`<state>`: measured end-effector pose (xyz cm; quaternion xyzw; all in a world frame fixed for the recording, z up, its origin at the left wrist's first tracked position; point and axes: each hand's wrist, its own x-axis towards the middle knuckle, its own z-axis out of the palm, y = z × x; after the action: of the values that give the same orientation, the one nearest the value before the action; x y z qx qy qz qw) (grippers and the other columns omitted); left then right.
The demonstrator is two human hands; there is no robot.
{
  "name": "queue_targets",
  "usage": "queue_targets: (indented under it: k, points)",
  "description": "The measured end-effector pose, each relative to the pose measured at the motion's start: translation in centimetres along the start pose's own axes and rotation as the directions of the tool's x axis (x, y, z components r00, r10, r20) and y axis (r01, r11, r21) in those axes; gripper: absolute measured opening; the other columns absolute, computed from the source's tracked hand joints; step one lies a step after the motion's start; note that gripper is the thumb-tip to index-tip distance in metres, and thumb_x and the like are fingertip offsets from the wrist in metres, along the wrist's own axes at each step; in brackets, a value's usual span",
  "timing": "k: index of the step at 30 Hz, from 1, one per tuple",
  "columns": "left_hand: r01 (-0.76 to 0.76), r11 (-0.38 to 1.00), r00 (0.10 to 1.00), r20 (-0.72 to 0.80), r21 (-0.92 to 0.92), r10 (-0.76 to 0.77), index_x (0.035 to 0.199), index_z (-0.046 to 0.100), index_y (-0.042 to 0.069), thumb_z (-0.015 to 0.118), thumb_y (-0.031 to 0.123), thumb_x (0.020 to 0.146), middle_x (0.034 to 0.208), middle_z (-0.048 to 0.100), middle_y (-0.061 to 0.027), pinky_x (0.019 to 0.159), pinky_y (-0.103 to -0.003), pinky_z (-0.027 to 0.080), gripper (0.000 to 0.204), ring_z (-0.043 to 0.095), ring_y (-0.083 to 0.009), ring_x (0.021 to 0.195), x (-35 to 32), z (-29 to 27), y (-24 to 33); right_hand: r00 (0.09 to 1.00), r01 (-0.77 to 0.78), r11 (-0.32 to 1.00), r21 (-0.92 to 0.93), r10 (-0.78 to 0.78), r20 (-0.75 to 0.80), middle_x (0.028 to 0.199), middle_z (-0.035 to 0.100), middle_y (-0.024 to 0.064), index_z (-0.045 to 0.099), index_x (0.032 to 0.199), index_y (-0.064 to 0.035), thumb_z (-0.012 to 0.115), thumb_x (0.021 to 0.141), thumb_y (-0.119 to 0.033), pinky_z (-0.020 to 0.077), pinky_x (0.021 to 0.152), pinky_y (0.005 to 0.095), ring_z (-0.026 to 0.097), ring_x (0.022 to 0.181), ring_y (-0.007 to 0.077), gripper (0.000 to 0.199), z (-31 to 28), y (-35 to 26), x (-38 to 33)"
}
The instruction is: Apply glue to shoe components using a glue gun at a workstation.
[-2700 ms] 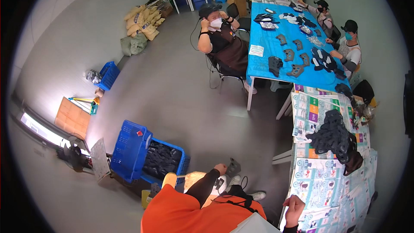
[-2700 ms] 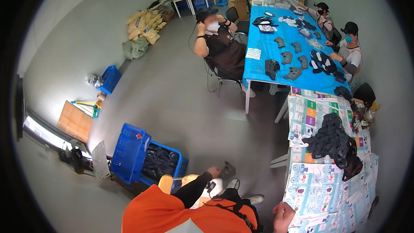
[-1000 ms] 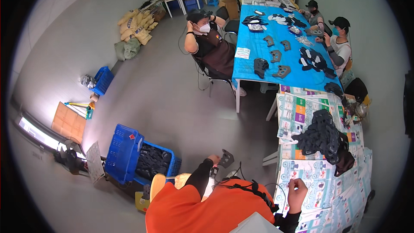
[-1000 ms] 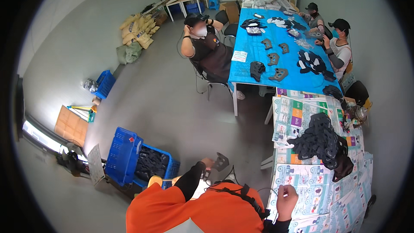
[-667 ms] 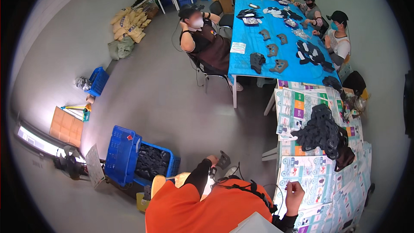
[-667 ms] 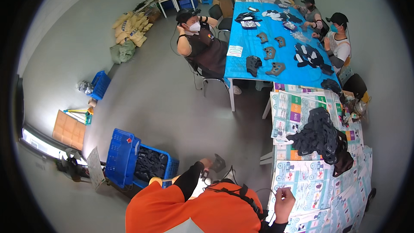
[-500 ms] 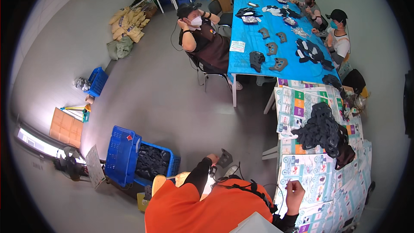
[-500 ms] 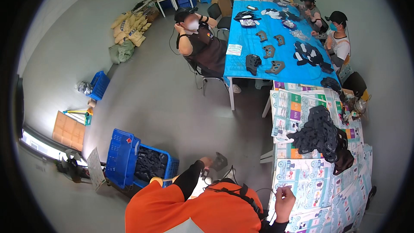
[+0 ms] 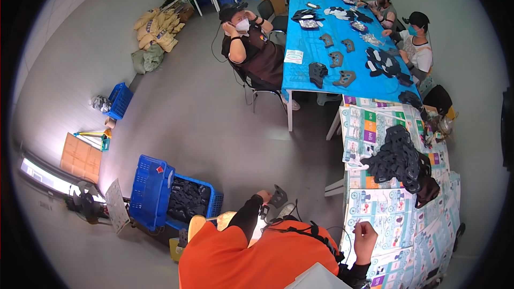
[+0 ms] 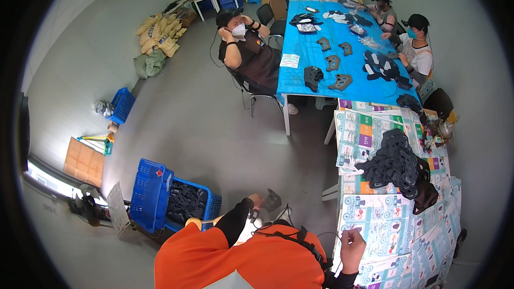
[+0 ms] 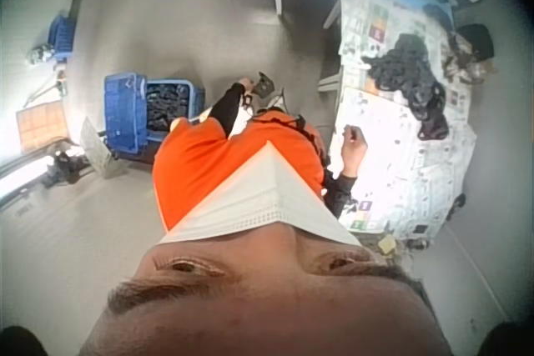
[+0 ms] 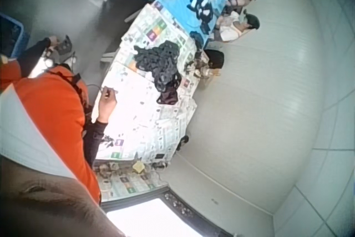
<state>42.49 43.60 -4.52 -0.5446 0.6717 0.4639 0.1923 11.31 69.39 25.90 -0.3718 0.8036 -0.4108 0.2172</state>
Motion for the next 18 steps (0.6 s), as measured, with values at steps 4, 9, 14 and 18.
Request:
queue_targets:
  k: [4,9,14,18]
  points:
    - [0.04,0.996,0.999,0.012,-0.079,-0.04,0.098,0.063,0.006,0.048,0.028,0.088,0.073,0.066,-0.0105,0.057,-0.032,0.054,0.029,0.065,-0.0205,0.057,-0.6,-0.3,0.6,1.0,0.002,1.0,0.012,-0.002,0.002,0.06,0.056,0.0063,0.053,0.072,0.0041,0.057,0.086,-0.006,0.0424,0.053,0.0242,0.056,0.056,0.0096,0.018,0.1,0.0,0.2]
    - [0.038,0.995,0.999,-0.009,-0.093,-0.039,0.099,0.063,0.006,0.049,0.029,0.087,0.072,0.066,-0.0108,0.056,-0.032,0.053,0.029,0.065,-0.0208,0.057,-0.5,-0.1,0.3,0.999,0.005,0.998,0.056,-0.003,-0.047,0.056,0.056,0.0097,0.055,0.069,0.0049,0.061,0.081,-0.007,0.0417,0.049,0.0273,0.053,0.049,0.0143,0.018,0.5,-0.1,0.4]
    - [0.029,0.996,1.0,-0.009,-0.08,-0.03,0.101,0.063,0.006,0.05,0.031,0.087,0.072,0.065,-0.0117,0.057,-0.032,0.053,0.031,0.065,-0.0223,0.057,-0.6,-0.1,0.5,0.993,0.058,0.991,0.122,-0.046,-0.105,0.099,0.057,0.015,0.054,0.1,0.0029,0.051,0.087,-0.012,0.0432,0.077,0.0322,0.056,0.091,0.0195,0.02,0.3,-3.2,-0.9]
    - [-0.033,0.999,0.999,-0.003,0.032,0.034,0.103,0.061,0.007,0.047,0.031,0.091,0.069,0.064,-0.0126,0.051,-0.034,0.052,0.031,0.065,-0.0219,0.056,0.5,0.9,-1.1,0.947,0.28,0.922,0.268,-0.219,-0.235,0.111,0.047,0.0145,0.047,0.11,0.0032,0.036,0.093,-0.032,0.0353,0.089,0.0343,0.046,0.103,0.0237,0.041,-0.4,-1.8,0.2]
